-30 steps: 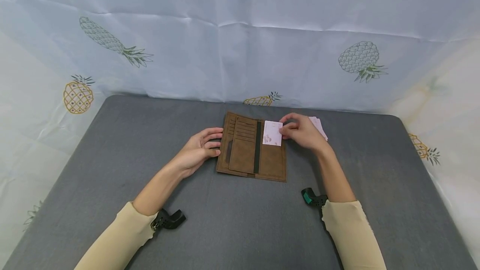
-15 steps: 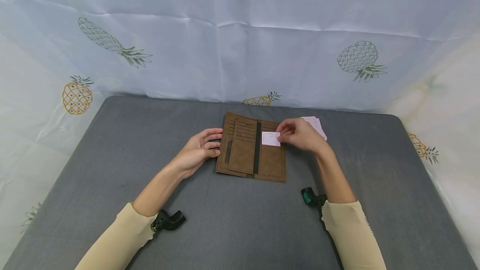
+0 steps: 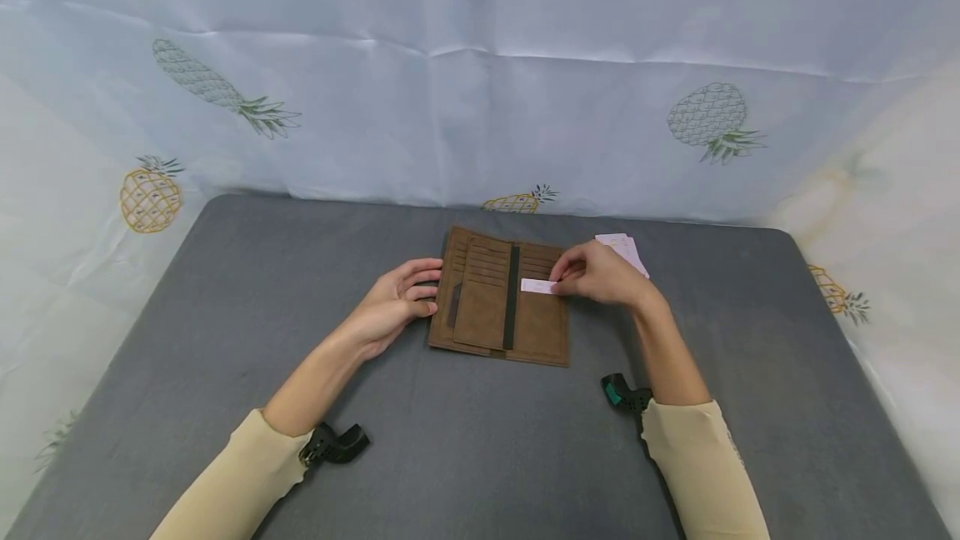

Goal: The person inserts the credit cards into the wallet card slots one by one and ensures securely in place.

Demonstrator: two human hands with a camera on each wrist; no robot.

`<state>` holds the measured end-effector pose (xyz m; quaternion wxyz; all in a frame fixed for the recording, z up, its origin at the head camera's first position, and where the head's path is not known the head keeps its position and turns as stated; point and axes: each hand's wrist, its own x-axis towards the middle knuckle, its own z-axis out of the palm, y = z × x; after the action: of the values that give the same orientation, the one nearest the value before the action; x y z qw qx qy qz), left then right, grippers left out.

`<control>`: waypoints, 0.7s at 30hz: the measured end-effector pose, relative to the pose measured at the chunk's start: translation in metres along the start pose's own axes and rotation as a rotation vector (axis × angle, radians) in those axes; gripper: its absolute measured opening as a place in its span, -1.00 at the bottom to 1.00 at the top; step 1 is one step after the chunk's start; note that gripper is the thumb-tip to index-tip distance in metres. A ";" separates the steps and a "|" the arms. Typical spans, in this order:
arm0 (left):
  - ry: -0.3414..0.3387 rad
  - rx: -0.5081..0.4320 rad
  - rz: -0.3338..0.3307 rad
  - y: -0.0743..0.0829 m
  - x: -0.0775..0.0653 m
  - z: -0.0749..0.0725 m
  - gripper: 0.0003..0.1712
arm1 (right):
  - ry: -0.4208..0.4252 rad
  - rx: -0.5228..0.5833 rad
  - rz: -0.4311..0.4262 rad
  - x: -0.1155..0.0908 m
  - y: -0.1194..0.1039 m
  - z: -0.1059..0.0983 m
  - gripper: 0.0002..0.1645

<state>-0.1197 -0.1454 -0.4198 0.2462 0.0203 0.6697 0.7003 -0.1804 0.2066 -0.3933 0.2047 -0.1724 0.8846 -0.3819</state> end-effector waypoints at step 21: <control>-0.003 -0.002 -0.003 0.001 0.000 0.000 -0.11 | 0.119 0.013 0.086 -0.020 0.009 -0.028 -0.67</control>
<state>-0.1200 -0.1453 -0.4190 0.2480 0.0201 0.6688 0.7006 -0.1790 0.2389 -0.3781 0.1691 -0.1102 0.8993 -0.3879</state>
